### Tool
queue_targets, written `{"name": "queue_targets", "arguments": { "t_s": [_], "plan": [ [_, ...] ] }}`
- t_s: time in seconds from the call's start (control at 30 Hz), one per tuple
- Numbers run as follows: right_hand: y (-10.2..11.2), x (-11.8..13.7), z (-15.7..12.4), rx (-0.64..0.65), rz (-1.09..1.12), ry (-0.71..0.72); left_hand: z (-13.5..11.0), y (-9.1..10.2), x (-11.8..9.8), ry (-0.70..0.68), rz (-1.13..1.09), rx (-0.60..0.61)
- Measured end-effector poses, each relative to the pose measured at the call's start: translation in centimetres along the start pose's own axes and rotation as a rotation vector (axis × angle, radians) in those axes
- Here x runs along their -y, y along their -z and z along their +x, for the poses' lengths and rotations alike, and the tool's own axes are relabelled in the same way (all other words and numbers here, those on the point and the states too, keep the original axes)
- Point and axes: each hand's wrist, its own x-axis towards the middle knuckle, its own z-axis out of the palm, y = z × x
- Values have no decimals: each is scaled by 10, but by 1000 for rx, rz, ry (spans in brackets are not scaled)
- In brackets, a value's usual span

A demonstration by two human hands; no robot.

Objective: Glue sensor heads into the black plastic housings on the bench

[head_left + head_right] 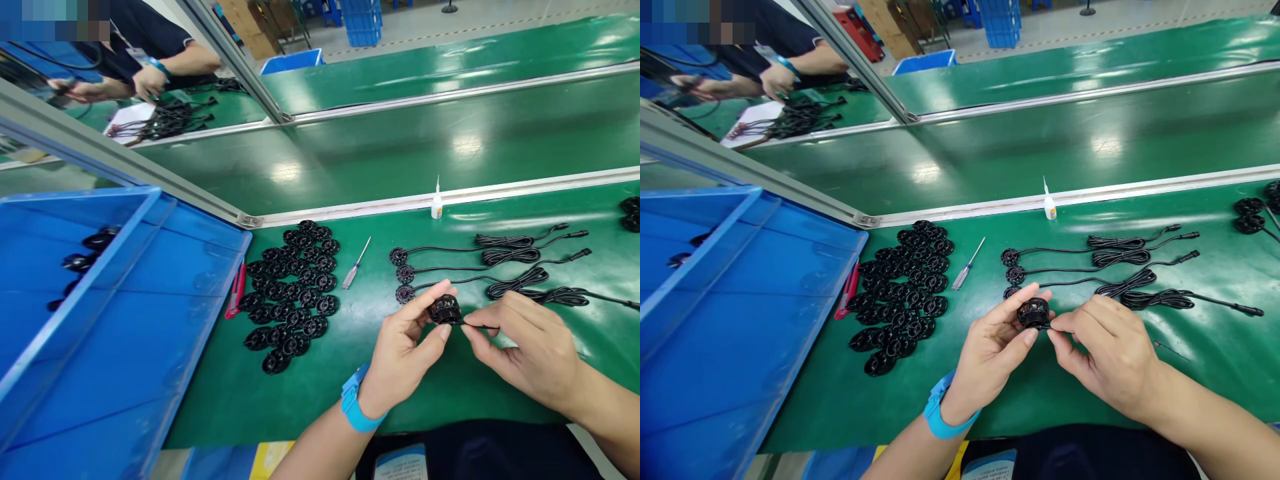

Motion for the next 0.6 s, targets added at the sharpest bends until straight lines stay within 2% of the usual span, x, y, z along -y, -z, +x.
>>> {"name": "queue_targets", "arguments": {
  "t_s": [0.6],
  "plan": [
    [-1, 1, -1, -3, -48, 50, -1, -1, 2, -44, 87, -38]
  ]
}}
